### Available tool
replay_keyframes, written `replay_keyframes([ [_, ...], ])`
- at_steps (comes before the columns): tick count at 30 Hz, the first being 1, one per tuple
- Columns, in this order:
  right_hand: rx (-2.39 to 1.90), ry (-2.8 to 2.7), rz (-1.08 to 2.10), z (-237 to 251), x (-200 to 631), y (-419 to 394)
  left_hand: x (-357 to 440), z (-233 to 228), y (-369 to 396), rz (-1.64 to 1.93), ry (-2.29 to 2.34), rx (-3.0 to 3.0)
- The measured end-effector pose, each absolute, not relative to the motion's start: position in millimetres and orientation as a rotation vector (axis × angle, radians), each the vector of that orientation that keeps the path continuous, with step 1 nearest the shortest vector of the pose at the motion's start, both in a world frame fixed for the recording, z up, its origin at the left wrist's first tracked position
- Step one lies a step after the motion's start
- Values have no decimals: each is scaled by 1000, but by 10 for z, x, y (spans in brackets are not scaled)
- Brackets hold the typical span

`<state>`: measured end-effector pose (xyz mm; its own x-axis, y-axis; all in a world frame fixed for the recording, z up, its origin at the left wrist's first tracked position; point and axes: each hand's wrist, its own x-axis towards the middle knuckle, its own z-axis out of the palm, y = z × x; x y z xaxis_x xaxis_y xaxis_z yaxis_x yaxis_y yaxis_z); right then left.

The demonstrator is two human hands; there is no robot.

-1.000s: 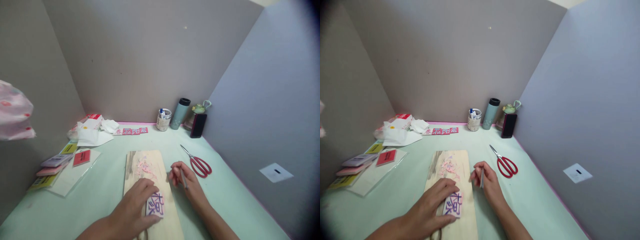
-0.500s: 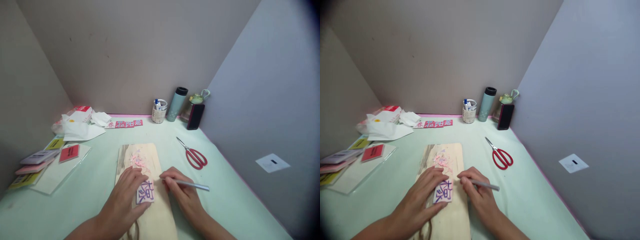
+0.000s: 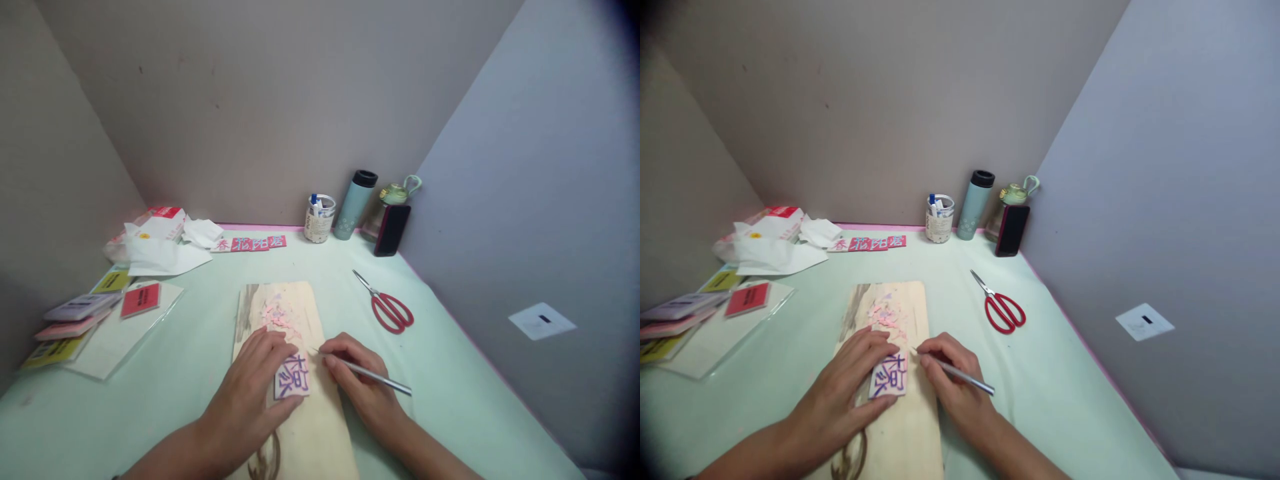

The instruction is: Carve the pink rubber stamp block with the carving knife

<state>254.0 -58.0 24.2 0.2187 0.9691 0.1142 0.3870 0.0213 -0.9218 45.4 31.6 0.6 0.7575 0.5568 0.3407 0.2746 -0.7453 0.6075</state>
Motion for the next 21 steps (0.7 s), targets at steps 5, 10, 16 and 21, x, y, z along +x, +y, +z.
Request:
replay_keyframes([
  [5, -1509, -1379, 724, 254, 2524, -612, 442, 18, 306, 674, 634, 2402],
  [10, -1500, -1314, 675, 263, 2507, -624, 447, 28, 306, 682, 642, 2395],
  [16, -1549, -1371, 557, 270, 2526, -611, 447, 10, 314, 681, 644, 2399],
  [21, -1464, -1503, 279, 54, 2612, -614, 446, -42, 310, 708, 669, 2399],
])
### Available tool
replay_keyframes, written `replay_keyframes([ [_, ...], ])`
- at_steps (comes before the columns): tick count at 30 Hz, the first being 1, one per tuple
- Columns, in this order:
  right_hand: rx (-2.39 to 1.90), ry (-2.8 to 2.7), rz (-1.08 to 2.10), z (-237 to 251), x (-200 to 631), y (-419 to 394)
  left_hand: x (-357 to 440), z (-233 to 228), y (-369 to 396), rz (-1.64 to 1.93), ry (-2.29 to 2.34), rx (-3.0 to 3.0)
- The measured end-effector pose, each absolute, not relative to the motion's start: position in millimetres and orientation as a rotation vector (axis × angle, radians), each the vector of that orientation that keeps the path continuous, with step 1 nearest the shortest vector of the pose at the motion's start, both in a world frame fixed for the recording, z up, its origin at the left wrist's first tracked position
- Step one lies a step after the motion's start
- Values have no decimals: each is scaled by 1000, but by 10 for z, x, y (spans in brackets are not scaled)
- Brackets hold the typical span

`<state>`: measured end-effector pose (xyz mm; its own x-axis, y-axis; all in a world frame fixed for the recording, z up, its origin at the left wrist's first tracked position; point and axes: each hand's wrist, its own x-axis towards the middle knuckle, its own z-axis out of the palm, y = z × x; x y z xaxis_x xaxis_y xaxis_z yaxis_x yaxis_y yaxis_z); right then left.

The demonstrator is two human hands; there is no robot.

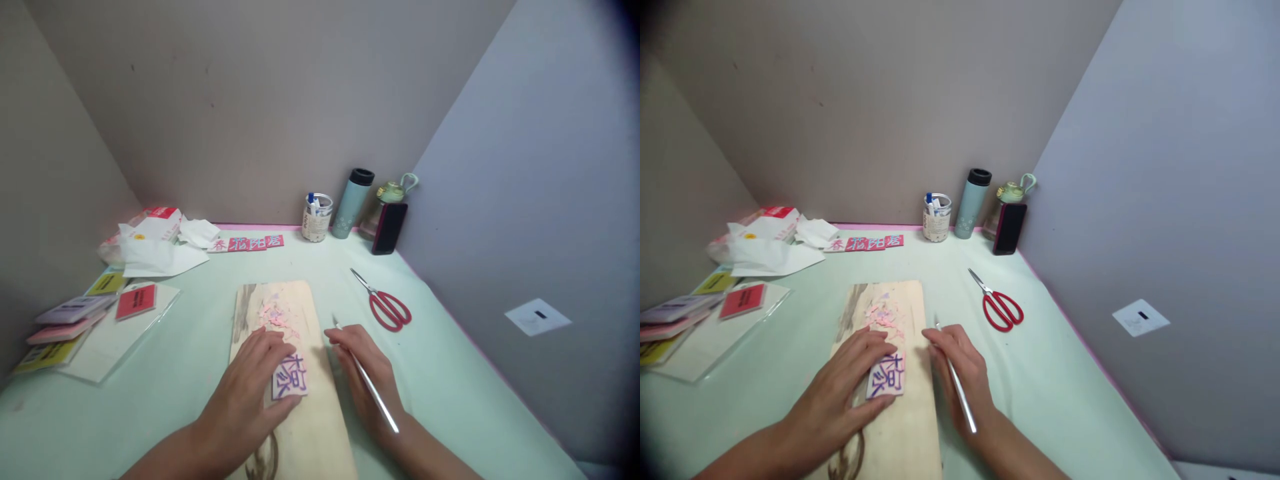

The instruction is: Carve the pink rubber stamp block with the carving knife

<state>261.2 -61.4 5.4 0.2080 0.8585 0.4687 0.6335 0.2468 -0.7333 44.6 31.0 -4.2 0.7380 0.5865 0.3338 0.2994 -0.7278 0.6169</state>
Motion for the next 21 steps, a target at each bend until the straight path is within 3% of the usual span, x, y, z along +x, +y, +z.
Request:
replay_keyframes([
  [21, -1663, -1728, 172, 94, 2684, -583, 440, -5, 311, 696, 638, 2411],
])
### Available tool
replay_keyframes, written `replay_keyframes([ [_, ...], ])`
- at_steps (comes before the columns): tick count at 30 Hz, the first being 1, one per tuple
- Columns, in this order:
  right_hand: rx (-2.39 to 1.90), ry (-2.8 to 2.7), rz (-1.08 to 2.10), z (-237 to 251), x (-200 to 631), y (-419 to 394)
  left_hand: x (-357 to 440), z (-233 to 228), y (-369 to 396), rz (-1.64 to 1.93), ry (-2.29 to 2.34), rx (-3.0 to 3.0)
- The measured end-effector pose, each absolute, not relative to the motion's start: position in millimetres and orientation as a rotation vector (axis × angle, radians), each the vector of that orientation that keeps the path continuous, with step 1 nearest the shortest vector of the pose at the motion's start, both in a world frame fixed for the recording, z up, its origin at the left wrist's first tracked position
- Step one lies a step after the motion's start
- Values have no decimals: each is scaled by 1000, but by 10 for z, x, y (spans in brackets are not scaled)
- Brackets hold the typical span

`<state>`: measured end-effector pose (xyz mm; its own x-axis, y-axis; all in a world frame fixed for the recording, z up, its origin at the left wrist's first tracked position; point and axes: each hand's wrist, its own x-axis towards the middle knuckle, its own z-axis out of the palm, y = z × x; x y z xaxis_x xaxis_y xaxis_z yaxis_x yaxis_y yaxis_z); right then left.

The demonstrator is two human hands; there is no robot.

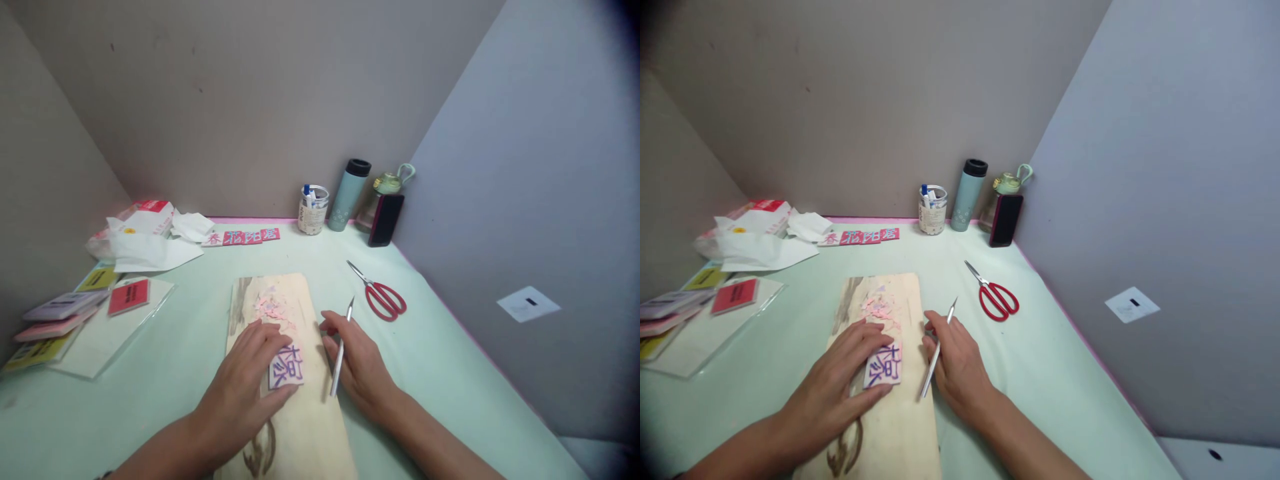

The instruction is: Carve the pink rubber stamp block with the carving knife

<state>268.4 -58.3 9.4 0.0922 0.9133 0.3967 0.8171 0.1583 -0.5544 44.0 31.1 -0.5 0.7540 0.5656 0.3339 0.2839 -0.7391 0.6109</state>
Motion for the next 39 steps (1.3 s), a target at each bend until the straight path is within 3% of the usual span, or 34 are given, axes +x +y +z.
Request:
replay_keyframes([
  [3, -1626, -1574, 413, 116, 2680, -601, 440, 28, 318, 680, 629, 2422],
  [12, -1497, -1515, 589, 145, 2654, -676, 438, -18, 332, 743, 602, 2366],
  [19, -1465, -1549, 465, 356, 2601, -724, 428, -23, 336, 702, 589, 2378],
  [29, -1412, -1122, 984, 305, 2619, -645, 418, -39, 344, 695, 610, 2388],
  [39, -1454, -1058, 1011, 329, 2537, -615, 426, -53, 346, 663, 608, 2395],
])
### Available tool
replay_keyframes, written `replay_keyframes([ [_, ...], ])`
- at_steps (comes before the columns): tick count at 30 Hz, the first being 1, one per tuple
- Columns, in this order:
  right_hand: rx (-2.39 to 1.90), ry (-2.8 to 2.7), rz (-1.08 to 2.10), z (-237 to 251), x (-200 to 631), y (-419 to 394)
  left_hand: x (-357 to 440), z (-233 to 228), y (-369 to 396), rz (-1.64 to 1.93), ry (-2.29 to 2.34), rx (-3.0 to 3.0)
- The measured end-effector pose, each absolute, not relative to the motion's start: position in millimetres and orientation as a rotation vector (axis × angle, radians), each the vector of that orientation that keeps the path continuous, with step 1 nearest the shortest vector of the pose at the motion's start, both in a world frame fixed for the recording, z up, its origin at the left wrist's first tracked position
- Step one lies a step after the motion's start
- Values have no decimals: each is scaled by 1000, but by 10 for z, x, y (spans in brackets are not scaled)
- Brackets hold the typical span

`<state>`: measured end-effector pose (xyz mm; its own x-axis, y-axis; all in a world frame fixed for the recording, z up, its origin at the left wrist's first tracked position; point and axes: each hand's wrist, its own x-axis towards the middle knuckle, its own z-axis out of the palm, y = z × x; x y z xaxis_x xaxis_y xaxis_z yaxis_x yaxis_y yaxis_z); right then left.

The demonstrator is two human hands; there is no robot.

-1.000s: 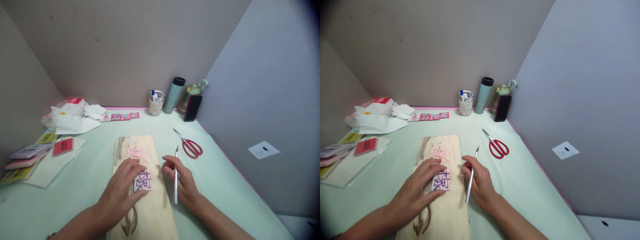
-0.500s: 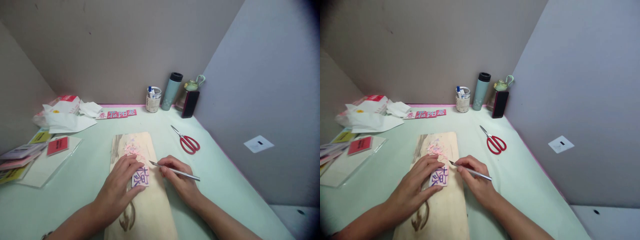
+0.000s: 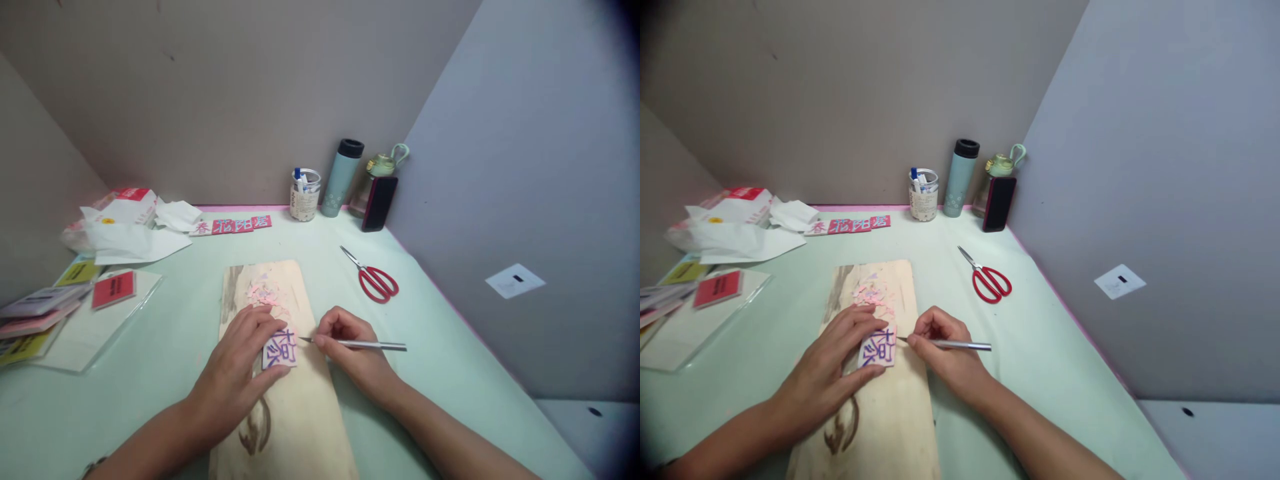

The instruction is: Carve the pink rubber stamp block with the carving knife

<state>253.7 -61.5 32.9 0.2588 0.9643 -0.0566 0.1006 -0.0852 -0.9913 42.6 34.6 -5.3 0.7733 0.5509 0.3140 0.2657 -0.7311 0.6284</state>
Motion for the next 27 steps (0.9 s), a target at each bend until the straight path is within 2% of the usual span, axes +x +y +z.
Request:
replay_keyframes([
  [16, -1481, -1128, 1044, 232, 2577, -624, 417, -58, 348, 698, 568, 2398],
  [27, -1500, -1349, 906, 317, 2488, -653, 431, -37, 342, 799, 534, 2447],
])
